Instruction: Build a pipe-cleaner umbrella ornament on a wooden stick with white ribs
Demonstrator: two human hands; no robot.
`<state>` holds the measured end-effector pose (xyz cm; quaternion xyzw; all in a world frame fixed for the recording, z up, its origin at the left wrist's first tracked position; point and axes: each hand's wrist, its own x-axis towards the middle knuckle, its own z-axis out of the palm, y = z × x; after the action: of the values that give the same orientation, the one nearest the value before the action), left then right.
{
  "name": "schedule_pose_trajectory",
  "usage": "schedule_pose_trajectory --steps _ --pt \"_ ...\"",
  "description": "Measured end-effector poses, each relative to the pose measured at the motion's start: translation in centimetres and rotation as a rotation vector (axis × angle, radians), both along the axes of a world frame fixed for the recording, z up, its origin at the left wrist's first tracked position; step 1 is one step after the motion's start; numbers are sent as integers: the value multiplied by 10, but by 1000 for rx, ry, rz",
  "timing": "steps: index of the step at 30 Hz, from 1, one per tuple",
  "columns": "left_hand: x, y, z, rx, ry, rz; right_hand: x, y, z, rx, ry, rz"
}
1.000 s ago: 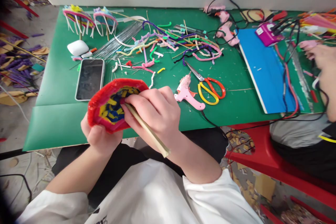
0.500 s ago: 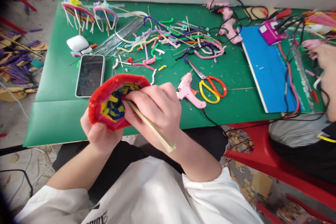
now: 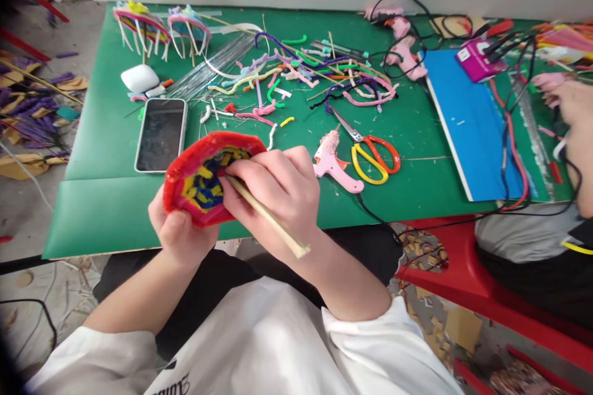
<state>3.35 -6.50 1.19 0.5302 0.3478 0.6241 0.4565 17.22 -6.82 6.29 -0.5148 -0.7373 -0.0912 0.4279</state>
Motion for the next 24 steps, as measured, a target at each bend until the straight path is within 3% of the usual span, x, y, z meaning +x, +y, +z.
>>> schedule_pose_trajectory --steps 3,7,13,17,24 --pt "1 0 -2 -65 -65 -18 2 1 -4 -5 3 -20" --pt "4 3 -1 -297 -169 -30 7 6 -11 -42 -1 -14" --pt "6 13 4 -639 -252 -198 21 13 -13 -127 113 95" --pt "6 16 4 -696 -268 -215 29 15 -9 -134 221 208" --pt "7 16 2 -717 -262 -230 29 15 -8 -173 190 146"
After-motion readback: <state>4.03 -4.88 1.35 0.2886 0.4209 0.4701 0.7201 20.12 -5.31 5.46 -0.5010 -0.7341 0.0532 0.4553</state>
